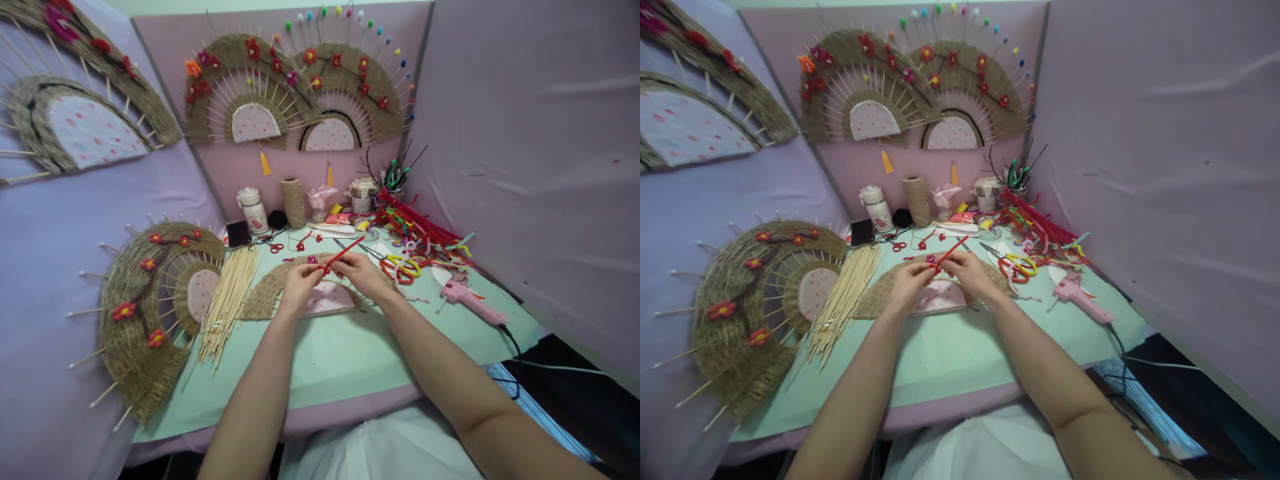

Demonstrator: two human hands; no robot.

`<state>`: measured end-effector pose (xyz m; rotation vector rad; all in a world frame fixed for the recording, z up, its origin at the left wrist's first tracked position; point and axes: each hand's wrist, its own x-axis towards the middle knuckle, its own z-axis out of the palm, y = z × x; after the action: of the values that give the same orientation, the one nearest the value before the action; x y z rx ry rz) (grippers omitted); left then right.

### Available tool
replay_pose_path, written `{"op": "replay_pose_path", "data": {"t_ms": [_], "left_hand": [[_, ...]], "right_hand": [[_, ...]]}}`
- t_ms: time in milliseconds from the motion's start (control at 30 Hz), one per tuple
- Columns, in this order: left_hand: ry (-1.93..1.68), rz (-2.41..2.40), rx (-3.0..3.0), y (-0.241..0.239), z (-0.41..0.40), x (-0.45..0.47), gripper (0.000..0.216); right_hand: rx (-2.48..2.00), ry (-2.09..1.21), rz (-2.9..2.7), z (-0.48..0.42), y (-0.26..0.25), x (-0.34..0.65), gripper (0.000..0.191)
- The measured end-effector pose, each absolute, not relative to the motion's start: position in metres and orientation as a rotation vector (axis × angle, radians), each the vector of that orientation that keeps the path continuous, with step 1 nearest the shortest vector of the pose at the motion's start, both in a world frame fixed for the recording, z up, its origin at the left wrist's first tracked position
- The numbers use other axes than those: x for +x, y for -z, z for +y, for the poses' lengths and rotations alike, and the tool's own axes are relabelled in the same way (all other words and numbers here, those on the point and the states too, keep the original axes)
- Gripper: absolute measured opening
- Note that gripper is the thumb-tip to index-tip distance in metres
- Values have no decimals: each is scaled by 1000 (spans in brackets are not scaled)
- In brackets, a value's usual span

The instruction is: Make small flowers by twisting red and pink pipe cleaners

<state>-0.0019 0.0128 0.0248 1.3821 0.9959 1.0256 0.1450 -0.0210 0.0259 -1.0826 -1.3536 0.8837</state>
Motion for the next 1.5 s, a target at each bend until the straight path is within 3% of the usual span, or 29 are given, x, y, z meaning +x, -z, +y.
{"op": "replay_pose_path", "data": {"t_ms": [300,833,1100,1500], "left_hand": [[-1057,1081,1530,-22,11,-1,20],[-1121,1090,2180,-10,12,2,16],[-1007,1058,2392,-6,11,4,18],[-1080,1078,1838,-2,18,5,13]], "right_hand": [[-1239,-821,-1410,-23,-27,145,24],[-1459,-264,-1772,-16,-13,144,19],[-1473,-370,-1875,-19,-10,147,16],[-1344,-488,-1620,-18,-16,146,9]]}}
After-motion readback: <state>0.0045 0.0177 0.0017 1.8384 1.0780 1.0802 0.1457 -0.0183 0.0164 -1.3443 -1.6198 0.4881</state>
